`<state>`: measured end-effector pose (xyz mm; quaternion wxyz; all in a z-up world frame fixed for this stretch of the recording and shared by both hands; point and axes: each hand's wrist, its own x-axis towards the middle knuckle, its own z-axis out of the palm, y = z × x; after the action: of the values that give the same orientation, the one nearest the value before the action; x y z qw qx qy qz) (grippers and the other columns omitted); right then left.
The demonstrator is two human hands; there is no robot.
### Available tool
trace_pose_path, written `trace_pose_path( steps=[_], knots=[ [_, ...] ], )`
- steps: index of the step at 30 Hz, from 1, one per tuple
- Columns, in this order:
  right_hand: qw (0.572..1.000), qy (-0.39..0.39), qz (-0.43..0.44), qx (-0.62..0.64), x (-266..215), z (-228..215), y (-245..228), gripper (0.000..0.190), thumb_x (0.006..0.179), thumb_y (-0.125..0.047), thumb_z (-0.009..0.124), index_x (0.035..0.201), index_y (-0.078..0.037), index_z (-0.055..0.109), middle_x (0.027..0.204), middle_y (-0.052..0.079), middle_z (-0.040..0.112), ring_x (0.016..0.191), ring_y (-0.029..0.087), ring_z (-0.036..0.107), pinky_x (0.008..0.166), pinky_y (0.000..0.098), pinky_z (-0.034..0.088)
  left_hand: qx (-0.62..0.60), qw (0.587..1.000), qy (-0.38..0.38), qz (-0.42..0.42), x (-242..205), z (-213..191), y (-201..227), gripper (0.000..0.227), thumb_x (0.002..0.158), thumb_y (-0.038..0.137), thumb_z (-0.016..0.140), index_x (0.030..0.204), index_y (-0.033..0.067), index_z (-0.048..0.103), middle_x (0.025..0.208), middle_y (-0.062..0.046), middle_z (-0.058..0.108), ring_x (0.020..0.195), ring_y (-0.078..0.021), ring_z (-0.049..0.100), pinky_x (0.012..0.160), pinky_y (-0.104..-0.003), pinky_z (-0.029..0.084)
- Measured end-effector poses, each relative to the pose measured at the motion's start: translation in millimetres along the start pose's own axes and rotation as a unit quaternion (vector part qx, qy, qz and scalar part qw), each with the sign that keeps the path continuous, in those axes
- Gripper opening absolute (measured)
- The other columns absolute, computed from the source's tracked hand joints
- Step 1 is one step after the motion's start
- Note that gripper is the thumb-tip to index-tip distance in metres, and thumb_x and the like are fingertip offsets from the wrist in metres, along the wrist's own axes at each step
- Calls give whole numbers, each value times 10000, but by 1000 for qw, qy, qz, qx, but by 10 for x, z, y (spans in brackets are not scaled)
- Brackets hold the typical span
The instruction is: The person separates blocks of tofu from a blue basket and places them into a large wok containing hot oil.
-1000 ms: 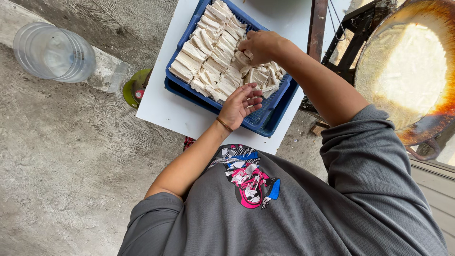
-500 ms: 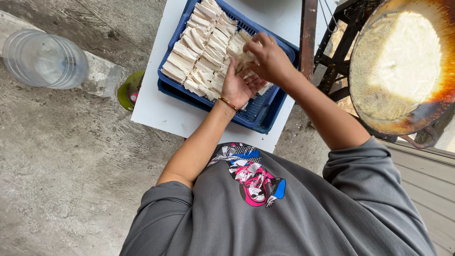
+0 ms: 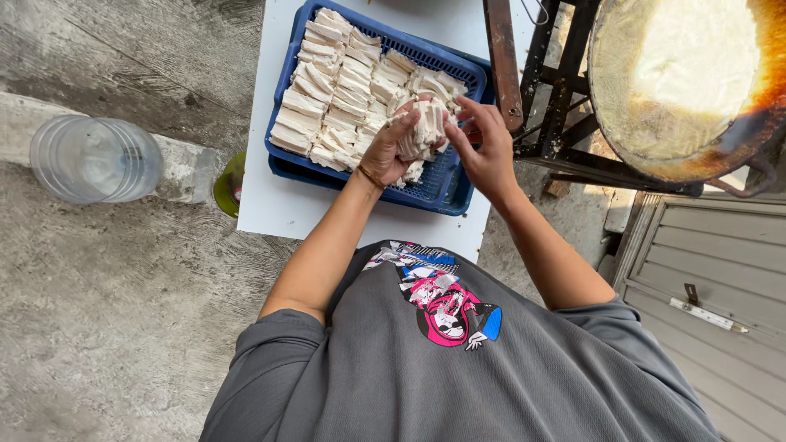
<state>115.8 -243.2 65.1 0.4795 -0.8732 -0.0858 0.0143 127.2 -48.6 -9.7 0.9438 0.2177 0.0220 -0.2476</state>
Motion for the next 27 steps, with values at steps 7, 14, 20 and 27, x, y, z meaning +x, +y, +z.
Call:
trace_pose_path(
  steps=[7,14,20,27],
  knots=[
    [955,-83,134,253,174,291,292,382,989,-247,742,1281,-10,675,1053,28,700,866,62,661,719,207,552,34,996,33,-71,-34,-122,151,487,990,272,724,1350,-32,605,1133,-132,731,990,-228,743,907,-384,633],
    [940,-116,157,281,171,307,193,364,990,-214,725,1273,12,688,1052,31,733,869,69,652,710,212,548,61,989,75,-115,-154,-82,290,487,952,270,728,1330,-9,599,1106,-128,734,981,-222,746,875,-390,640],
    [908,-109,187,359,159,304,131,351,1018,-173,650,1307,27,649,1110,56,725,916,101,693,781,251,612,62,990,74,-107,-275,-97,349,488,928,248,736,1311,-22,601,1151,-122,734,1004,-218,752,872,-374,645],
    [911,-141,163,352,121,265,100,357,1005,-82,657,1340,39,629,1156,78,723,971,117,693,856,266,594,86,989,28,-114,-356,-42,412,520,942,253,745,1352,-24,583,1187,-123,716,1052,-214,732,917,-374,629]
  ],
)
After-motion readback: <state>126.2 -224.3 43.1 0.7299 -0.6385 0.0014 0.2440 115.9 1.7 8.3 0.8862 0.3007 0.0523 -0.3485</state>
